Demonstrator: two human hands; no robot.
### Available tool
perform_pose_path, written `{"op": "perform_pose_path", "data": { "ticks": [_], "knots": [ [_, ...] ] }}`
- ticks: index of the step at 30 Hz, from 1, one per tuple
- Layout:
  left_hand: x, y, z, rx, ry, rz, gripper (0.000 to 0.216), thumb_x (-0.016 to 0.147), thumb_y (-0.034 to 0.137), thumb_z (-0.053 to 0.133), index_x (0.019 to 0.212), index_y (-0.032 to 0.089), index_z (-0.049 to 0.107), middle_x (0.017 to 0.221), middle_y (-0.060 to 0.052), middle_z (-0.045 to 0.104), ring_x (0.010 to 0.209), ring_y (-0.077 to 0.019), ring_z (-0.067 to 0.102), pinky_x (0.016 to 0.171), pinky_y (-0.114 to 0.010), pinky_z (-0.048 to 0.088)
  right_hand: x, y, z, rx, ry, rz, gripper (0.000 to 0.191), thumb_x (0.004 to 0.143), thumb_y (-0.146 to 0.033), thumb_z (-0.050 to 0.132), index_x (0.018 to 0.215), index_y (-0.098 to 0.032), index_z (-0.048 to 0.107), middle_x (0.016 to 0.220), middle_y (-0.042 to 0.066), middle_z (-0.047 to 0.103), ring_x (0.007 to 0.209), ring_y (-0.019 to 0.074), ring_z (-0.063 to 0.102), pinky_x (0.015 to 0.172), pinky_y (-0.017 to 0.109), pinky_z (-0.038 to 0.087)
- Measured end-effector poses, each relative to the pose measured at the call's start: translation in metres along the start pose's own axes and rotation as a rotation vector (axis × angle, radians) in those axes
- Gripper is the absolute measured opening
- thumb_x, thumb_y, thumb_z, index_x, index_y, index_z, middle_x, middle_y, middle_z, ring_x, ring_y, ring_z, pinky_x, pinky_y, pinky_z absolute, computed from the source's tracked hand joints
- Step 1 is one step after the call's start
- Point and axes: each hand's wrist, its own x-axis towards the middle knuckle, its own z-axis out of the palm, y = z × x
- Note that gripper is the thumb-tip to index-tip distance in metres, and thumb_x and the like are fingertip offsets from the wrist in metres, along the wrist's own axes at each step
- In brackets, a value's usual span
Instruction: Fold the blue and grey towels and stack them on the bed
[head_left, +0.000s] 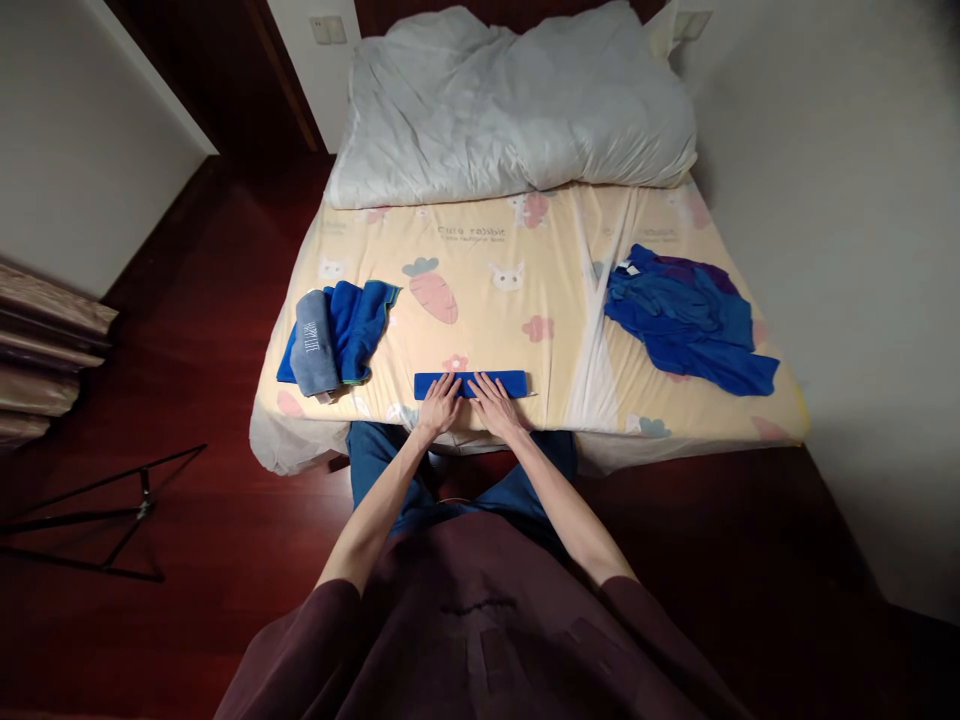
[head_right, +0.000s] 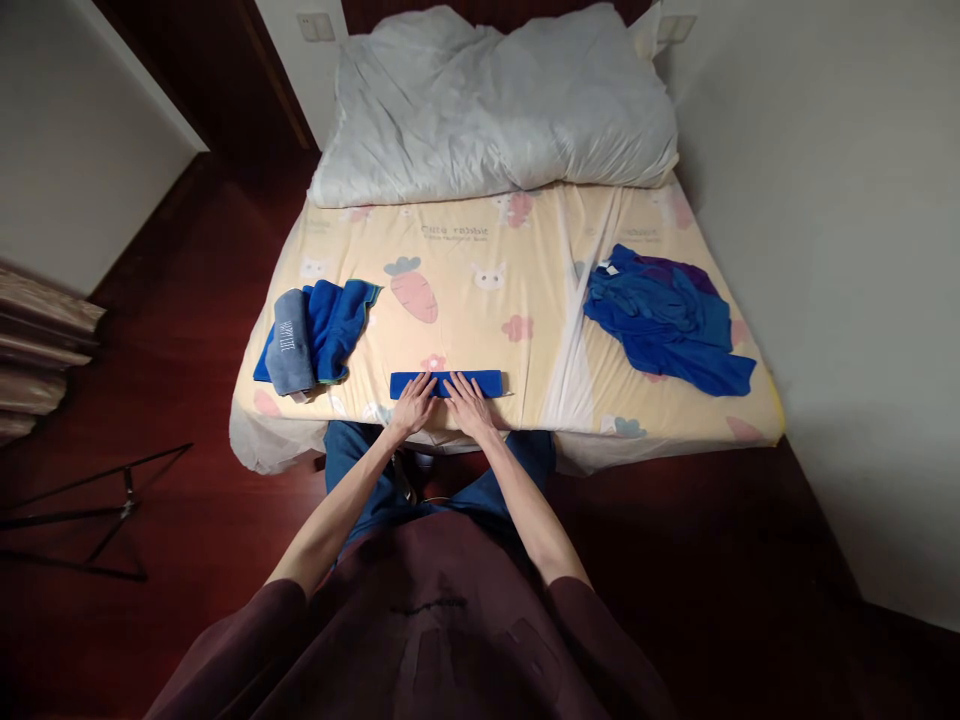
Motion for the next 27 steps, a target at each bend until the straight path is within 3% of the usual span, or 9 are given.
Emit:
{"op": "perform_pose_path", "data": {
  "ticks": [9,13,15,17,20,22,27],
  "knots": [
    [-0.012,-0.036,-0.025,0.042,0.01,-0.062,0.049,0.097,0.027,0.051,0.144,0.016,0.056,0.161,-0.015,0.047,0.157,-0.0294,0.032,0.132,-0.053,0.018,-0.021,0.057,-0.019,0.08,0.105,0.166,0.054,0.107,-0.029,0.031,0.155,-0.015,0.051,0.163,0.01,0.045,0.156,0.0224,0.035,0.132,0.05,0.024],
    [-0.024,-0.034,-0.03,-0.065,0.176,-0.152,0.04,0.094,0.026,0.056,0.133,0.017,0.062,0.155,-0.017,0.051,0.152,-0.0297,0.039,0.13,-0.05,0.026,-0.011,0.067,-0.031,0.079,0.102,0.211,0.049,0.102,-0.021,0.038,0.144,-0.013,0.062,0.155,0.013,0.056,0.148,0.0244,0.047,0.127,0.048,0.034],
    [-0.034,-0.029,-0.029,-0.166,0.349,-0.299,0.036,0.093,0.025,0.059,0.128,0.018,0.064,0.149,-0.018,0.054,0.146,-0.0299,0.048,0.126,-0.049,0.034,-0.001,0.071,-0.04,0.036,0.091,0.203,0.047,0.098,-0.017,0.047,0.141,-0.016,0.064,0.152,0.013,0.058,0.145,0.0263,0.05,0.125,0.05,0.035],
    [-0.044,-0.023,-0.024,-0.425,0.482,-0.574,0.03,0.092,0.027,0.064,0.121,0.019,0.064,0.134,-0.016,0.062,0.132,-0.0289,0.06,0.119,-0.049,0.044,0.011,0.077,-0.051,0.011,0.025,0.214,0.049,0.092,-0.014,0.056,0.14,-0.017,0.065,0.15,0.013,0.06,0.142,0.0281,0.053,0.123,0.049,0.037],
    [-0.05,-0.015,-0.014,-0.89,0.452,-0.919,0.015,0.093,0.027,0.069,0.102,0.016,0.063,0.102,-0.013,0.071,0.103,-0.0254,0.073,0.103,-0.046,0.058,0.033,0.087,-0.065,0.015,-0.193,0.275,0.053,0.082,-0.013,0.07,0.135,-0.018,0.068,0.141,0.015,0.067,0.13,0.0309,0.063,0.114,0.044,0.046],
    [-0.045,-0.013,-0.01,-1.033,0.409,-0.984,0.015,0.094,0.028,0.07,0.09,0.016,0.062,0.087,-0.011,0.072,0.091,-0.0231,0.074,0.093,-0.042,0.062,0.047,0.091,-0.072,0.016,-0.29,0.304,0.053,0.075,-0.013,0.078,0.128,-0.018,0.072,0.13,0.015,0.073,0.118,0.0319,0.069,0.103,0.041,0.053],
    [-0.02,-0.014,-0.011,-1.141,0.454,-1.051,0.025,0.092,0.032,0.076,0.082,0.016,0.058,0.073,-0.009,0.069,0.072,-0.0194,0.074,0.073,-0.033,0.066,0.066,0.09,-0.076,0.01,-0.342,0.303,0.053,0.063,-0.013,0.087,0.114,-0.02,0.076,0.117,0.012,0.076,0.106,0.0299,0.073,0.09,0.035,0.056]
  ]
}}
